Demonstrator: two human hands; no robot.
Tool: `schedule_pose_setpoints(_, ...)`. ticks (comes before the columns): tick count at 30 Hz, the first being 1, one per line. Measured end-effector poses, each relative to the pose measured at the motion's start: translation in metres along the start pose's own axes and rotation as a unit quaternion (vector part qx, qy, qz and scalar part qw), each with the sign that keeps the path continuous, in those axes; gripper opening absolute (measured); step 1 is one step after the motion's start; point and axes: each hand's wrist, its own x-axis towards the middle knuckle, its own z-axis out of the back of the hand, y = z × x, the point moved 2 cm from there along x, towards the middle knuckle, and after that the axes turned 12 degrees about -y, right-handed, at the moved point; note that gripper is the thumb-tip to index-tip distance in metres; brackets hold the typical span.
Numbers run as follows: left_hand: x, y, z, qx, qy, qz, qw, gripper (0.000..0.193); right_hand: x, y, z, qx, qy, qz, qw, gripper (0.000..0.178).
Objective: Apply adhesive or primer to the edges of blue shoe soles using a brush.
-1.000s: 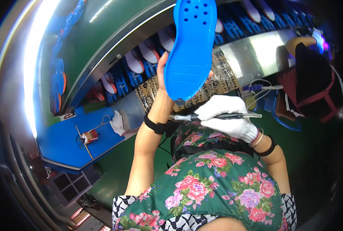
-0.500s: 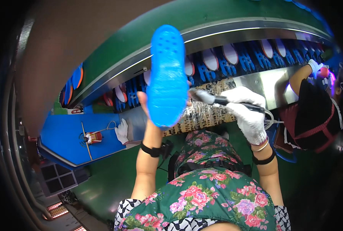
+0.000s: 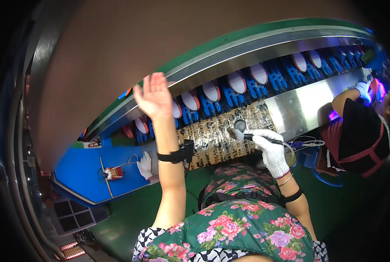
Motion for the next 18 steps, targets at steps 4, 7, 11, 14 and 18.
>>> schedule_pose_setpoints(4,-0.053,0.094,-0.084,0.29,0.209,-0.103,0.928,0.039,0.001,-0.01,0.019,0.063,-0.046,-0.004,0.997,0.02)
schedule_pose_setpoints(7,-0.039,0.174,-0.13,0.382,0.289,-0.211,0.852,0.05,-0.006,-0.017,0.023,0.075,-0.1,0.003,0.992,0.019)
schedule_pose_setpoints(11,-0.039,0.26,-0.206,0.544,0.326,-0.4,0.662,0.091,-0.018,-0.004,0.038,0.097,-0.161,0.036,0.981,0.017)
schedule_pose_setpoints(14,-0.036,0.302,-0.246,0.606,0.322,-0.377,0.621,0.101,-0.031,-0.005,0.055,0.107,-0.199,0.044,0.973,0.017)
schedule_pose_setpoints(18,-0.031,0.321,-0.261,0.647,0.251,-0.421,0.584,0.085,-0.037,-0.01,0.078,0.133,-0.225,0.033,0.965,0.018)
